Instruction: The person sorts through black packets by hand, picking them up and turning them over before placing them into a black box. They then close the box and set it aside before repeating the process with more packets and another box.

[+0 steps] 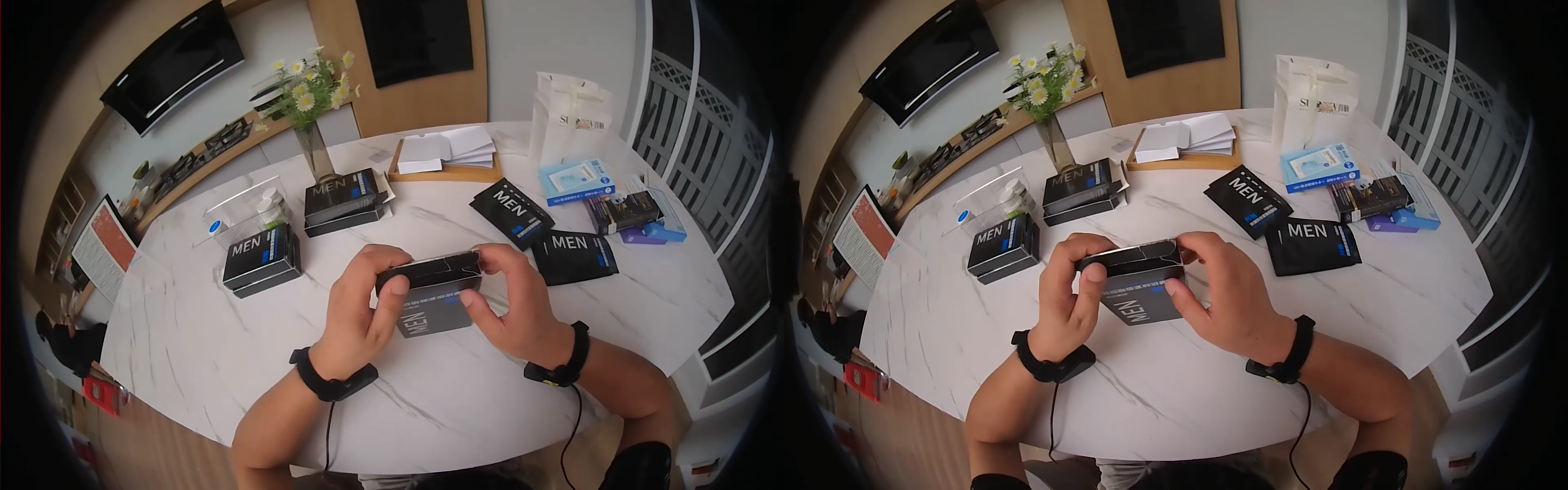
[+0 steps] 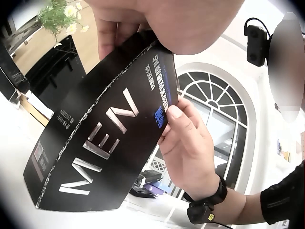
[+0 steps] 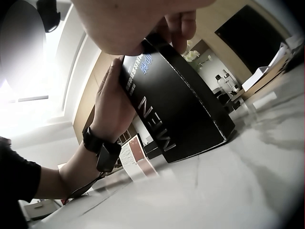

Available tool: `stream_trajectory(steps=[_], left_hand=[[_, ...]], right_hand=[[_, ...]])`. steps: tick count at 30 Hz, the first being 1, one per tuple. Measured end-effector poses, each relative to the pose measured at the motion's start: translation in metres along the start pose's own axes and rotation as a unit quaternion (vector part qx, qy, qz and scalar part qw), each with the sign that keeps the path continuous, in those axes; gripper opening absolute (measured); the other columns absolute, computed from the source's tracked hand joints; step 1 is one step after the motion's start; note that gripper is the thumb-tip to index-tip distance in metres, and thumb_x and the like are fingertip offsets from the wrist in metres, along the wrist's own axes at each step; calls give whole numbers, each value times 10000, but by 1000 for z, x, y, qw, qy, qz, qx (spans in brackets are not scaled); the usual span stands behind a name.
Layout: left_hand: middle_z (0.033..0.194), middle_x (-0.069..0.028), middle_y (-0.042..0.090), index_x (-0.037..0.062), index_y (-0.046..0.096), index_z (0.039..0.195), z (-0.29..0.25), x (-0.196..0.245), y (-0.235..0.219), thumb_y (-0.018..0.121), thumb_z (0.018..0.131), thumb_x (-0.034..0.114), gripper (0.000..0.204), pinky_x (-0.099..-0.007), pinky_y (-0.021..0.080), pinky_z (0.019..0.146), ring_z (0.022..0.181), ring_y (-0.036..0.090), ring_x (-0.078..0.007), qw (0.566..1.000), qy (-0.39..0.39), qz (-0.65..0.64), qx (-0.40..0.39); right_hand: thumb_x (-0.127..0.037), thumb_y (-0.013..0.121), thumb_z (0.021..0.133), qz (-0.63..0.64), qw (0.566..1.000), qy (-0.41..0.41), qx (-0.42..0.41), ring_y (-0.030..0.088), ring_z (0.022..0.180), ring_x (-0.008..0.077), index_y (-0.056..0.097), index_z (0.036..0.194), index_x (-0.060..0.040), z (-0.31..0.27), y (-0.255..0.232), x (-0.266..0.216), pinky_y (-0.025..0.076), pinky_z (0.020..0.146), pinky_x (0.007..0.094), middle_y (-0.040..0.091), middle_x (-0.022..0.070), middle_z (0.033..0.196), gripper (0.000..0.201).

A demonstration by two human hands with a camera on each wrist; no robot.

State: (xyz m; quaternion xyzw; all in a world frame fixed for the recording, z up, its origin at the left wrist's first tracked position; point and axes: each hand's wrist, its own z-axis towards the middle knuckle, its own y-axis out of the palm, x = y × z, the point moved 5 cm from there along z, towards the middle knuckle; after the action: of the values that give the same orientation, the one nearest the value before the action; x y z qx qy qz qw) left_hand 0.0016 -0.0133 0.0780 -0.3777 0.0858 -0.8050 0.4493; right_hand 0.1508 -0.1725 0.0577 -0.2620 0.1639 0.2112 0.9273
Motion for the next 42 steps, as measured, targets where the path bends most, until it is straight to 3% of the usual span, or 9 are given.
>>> stream_trajectory(steps=[3,6,8,11,23,33,35,38,42], left_hand=[[1119,-169,679,-28,578,1212,0,-2,-9,525,1133,219,264,-350,520,903,1001,666,-254,1000,-14,3,10],[1150,-180,682,-39,587,1240,-5,-6,-13,501,1140,229,299,-356,524,918,1020,670,-263,1000,2,12,11],[1174,-190,684,-47,599,1257,-6,-9,-13,486,1143,234,323,-361,526,930,1030,674,-269,1000,18,14,15],[1149,-208,700,-22,640,1250,-1,-7,-12,549,1091,132,239,-356,558,844,963,713,-322,998,46,22,24],[1107,-227,713,-63,637,1224,-6,-6,-5,551,1062,92,240,-363,567,789,906,707,-314,997,66,-11,37],[1138,-233,697,-47,629,1240,-9,-2,-4,581,1027,79,251,-383,583,806,939,715,-355,997,73,10,29],[1142,-232,695,-47,631,1246,-8,0,-4,580,1029,82,257,-383,584,808,943,716,-356,996,78,13,29],[1207,-233,664,-64,615,1288,-11,1,-3,499,1111,173,317,-391,538,938,1070,673,-309,999,40,16,3],[1237,-228,659,-45,635,1311,-11,-2,-1,538,1076,114,300,-383,555,908,1057,686,-323,998,43,30,20]], right_hand=[[-12,756,886,28,999,4,23,692,975,350,530,1394,-9,13,6,-7,557,839,424,674,186,1167,556],[-8,757,887,12,998,-49,-29,691,981,347,535,1416,-7,25,12,-6,560,830,407,673,196,1168,574],[-5,756,887,4,998,-53,-31,693,970,349,553,1390,-4,25,14,-2,563,818,400,671,203,1169,542],[-6,758,887,20,998,-58,-33,696,949,348,570,1364,-6,22,15,5,567,801,403,674,208,1161,513],[-119,706,981,42,995,-90,12,708,773,288,682,1171,-11,23,7,5,567,653,349,717,166,1032,220],[-71,672,981,63,995,-72,10,706,768,301,683,1134,10,25,3,-1,566,665,359,717,175,963,174],[-71,672,981,60,995,-78,10,706,769,301,681,1132,14,25,3,-2,567,668,361,715,180,971,174],[-72,671,981,52,996,-75,12,707,779,304,683,1118,20,23,4,-2,568,671,365,712,187,996,165],[-89,700,967,29,996,-87,0,720,823,316,657,1175,13,21,7,3,573,684,376,709,205,1073,235]])
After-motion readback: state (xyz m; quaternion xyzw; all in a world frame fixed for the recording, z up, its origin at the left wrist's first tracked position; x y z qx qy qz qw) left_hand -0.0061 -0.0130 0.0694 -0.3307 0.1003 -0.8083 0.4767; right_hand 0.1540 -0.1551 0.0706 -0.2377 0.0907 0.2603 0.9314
